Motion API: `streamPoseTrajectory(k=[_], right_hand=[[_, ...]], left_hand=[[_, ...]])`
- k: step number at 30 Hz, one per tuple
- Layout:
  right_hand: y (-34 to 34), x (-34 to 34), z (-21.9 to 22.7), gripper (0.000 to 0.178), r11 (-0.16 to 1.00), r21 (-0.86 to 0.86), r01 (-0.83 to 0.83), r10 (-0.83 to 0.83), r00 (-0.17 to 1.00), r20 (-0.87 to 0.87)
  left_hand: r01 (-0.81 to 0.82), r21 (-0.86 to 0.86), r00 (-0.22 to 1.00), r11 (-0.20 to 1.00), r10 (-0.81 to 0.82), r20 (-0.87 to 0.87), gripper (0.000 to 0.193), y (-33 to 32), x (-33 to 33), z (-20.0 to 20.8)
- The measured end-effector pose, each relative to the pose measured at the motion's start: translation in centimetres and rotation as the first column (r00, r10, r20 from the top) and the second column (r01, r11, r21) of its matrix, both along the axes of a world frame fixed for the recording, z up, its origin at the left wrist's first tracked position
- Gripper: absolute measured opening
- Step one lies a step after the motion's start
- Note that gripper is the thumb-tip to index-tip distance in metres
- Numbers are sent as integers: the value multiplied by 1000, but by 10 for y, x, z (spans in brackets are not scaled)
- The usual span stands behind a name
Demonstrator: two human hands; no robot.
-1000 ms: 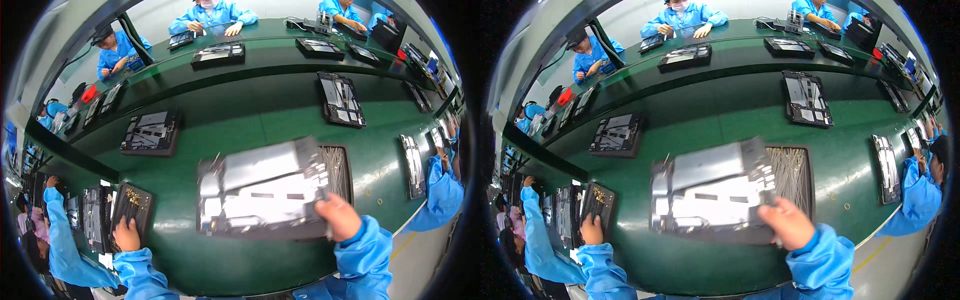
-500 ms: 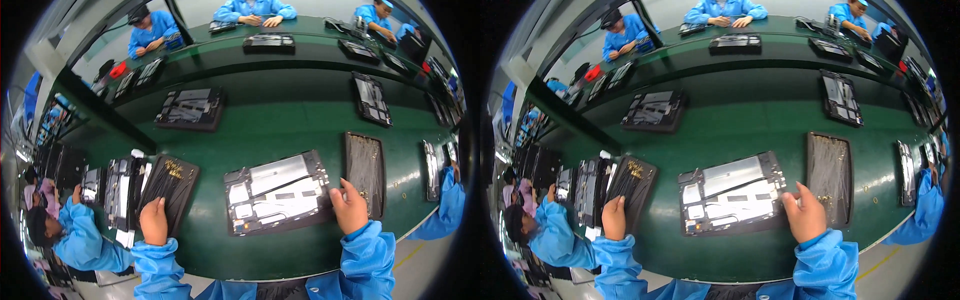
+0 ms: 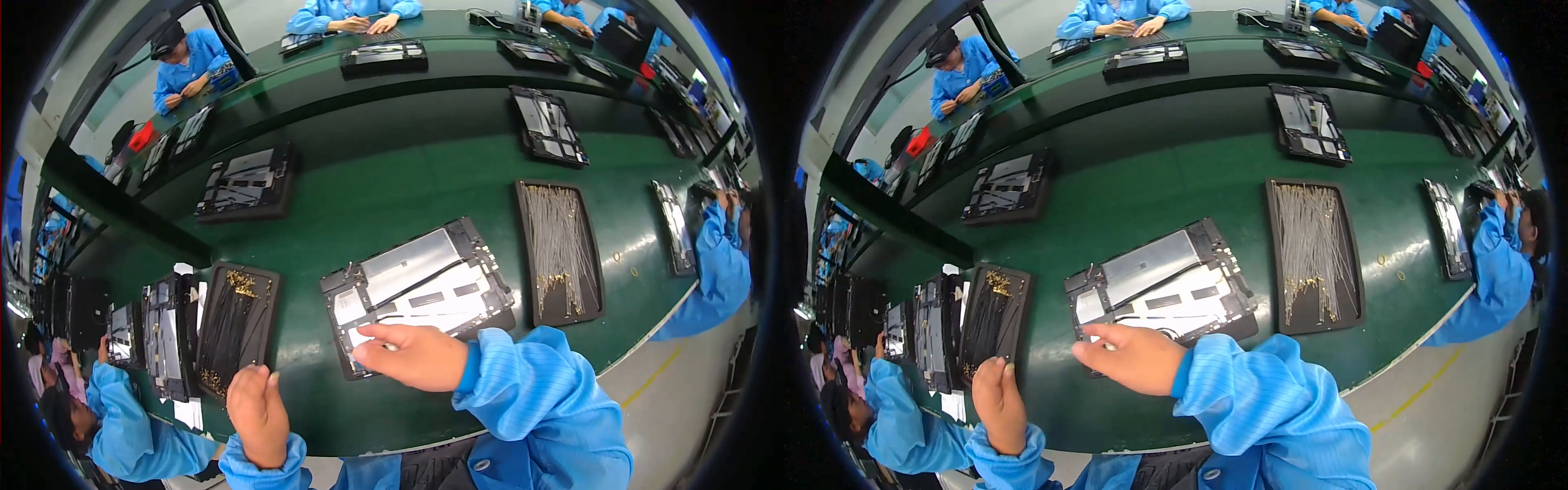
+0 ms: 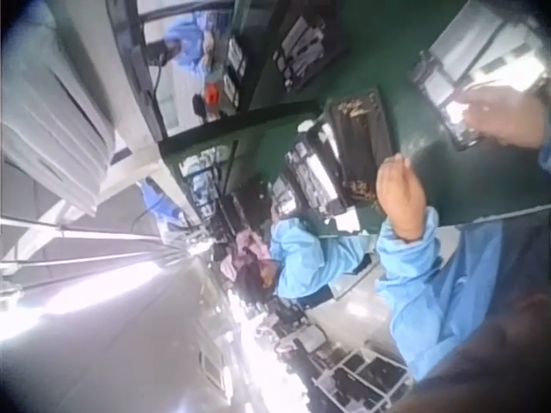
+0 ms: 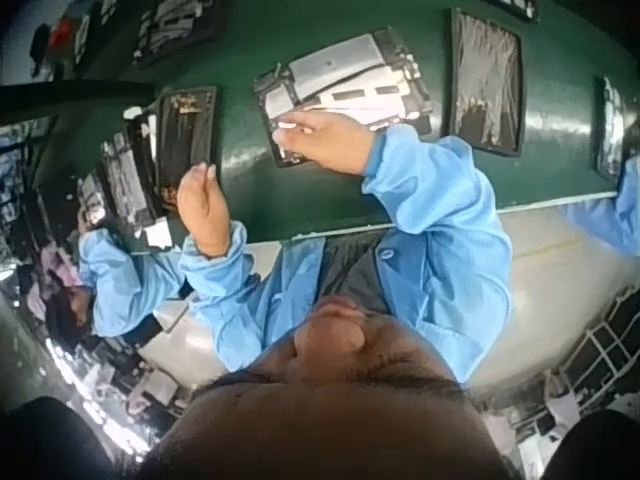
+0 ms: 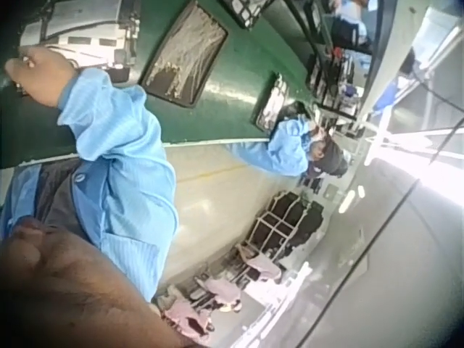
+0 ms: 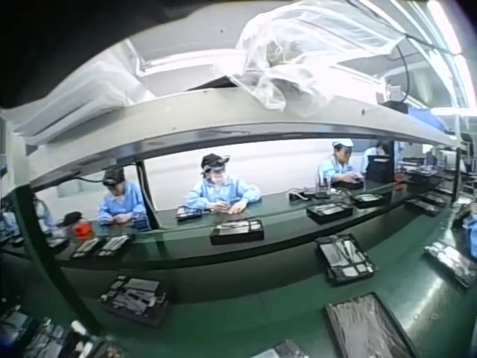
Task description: The person assembles internal components and wiring into electronic device frames by hand, taking parts from a part tray and connecting them into the frames.
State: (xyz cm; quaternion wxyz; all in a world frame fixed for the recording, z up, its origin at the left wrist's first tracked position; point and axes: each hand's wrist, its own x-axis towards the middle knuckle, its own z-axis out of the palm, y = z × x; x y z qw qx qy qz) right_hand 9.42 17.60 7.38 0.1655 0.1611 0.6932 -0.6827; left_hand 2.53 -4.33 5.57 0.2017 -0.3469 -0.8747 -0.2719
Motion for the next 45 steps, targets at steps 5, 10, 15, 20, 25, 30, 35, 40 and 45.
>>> streamPoseTrajectory(k=[5, 10, 15, 20, 25, 30, 35, 40, 45], right_hand=[[12, 3, 4, 40, 966, -256, 32, 18, 981, 193], [8, 21, -28, 35, 970, -243, 28, 19, 982, 189], [11, 40, -34, 35, 953, -302, 8, 104, 931, 351], [23, 43, -35, 32, 941, -324, 100, 57, 895, 443], [24, 40, -45, 36, 901, -268, 340, -274, 927, 256], [19, 34, -53, 33, 845, -176, 505, -520, 853, -43], [10, 29, -67, 25, 844, 64, 532, -416, 726, -547], [11, 27, -72, 22, 851, 144, 506, -316, 711, -629], [10, 26, -75, 20, 854, 140, 500, -303, 699, -647]], left_hand=[[120, -7, 992, 993, -120, 39, 21, 5, 13, 3], [194, -137, 973, 971, -173, 153, 20, 26, 23, -9], [361, -96, 910, 928, -327, 256, 17, 67, 51, -35], [334, -33, 926, 942, -322, 199, 17, 83, 58, -43], [170, -111, 980, 979, -157, 120, 18, 91, 55, -53], [170, -161, 967, 972, -133, 218, 19, 92, 56, -58], [183, -174, 957, 968, -136, 255, 20, 90, 55, -56], [191, -172, 955, 966, -142, 260, 19, 92, 54, -52], [180, -188, 956, 966, -126, 266, 19, 91, 53, -53]])
